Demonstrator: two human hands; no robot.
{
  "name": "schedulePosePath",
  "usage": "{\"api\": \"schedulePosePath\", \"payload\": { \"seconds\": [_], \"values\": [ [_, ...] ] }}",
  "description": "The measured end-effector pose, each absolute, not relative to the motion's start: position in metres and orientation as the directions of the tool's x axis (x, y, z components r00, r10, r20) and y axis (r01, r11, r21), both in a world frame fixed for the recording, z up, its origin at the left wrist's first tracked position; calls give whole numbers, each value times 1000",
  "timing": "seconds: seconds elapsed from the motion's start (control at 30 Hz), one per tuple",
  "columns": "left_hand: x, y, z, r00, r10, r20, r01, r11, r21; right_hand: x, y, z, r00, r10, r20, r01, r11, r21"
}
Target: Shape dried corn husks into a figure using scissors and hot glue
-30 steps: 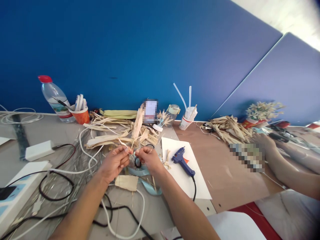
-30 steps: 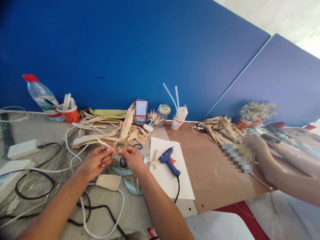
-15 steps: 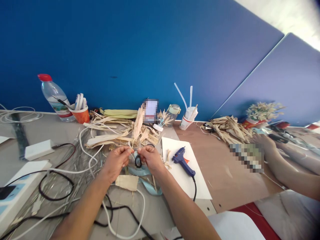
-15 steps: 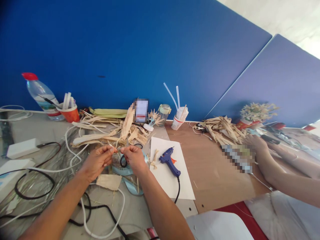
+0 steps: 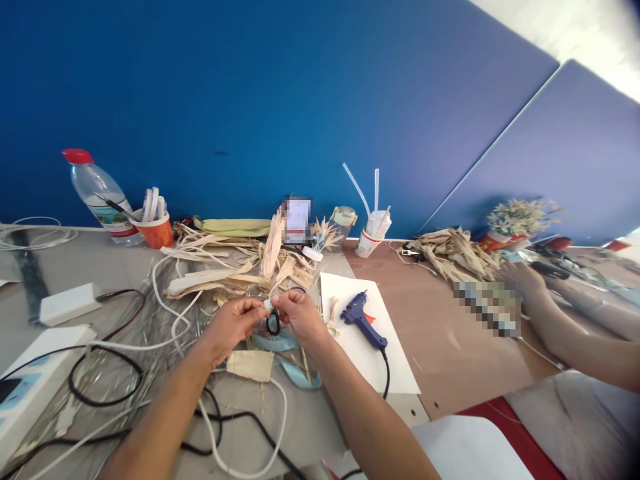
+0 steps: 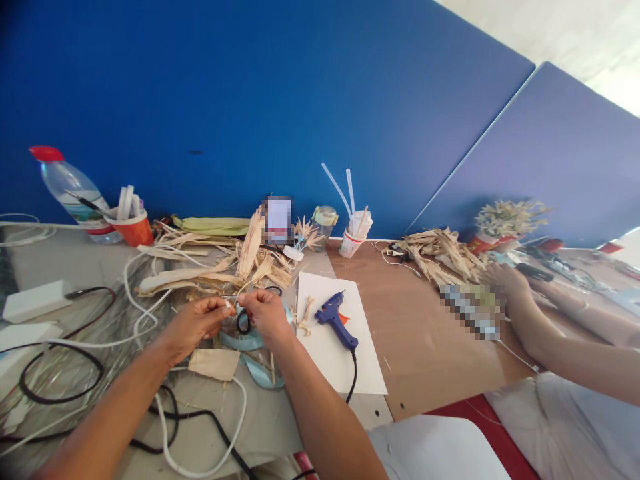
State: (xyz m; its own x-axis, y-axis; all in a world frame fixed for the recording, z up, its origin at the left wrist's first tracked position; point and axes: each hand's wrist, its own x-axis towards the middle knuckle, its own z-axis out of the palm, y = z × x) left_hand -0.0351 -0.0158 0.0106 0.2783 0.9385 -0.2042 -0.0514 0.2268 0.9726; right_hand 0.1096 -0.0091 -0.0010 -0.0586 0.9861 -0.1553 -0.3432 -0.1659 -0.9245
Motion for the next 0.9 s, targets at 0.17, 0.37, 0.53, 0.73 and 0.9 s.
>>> {"api": "schedulePosePath", "payload": {
  "seconds": [0.17,0.37,0.53,0.73,0.9],
  "values": [
    [-36,-17,11,352,918,-180,47,175,983,111,-9,-2,-64,989,-135,-344,-149,-927],
    [-38,-17,12,402,891,-210,91,189,978,110,-10,-1,-68,985,-160,-328,-173,-929],
    [-41,-17,13,411,884,-221,25,232,972,111,-9,0,-43,973,-225,-383,-224,-896],
    [-45,-15,11,421,884,-203,-52,247,968,124,-2,4,71,971,-228,-491,-165,-856],
    [-46,-15,12,354,918,-178,-101,227,969,132,-5,15,17,975,-222,-510,-182,-841]
  ]
}}
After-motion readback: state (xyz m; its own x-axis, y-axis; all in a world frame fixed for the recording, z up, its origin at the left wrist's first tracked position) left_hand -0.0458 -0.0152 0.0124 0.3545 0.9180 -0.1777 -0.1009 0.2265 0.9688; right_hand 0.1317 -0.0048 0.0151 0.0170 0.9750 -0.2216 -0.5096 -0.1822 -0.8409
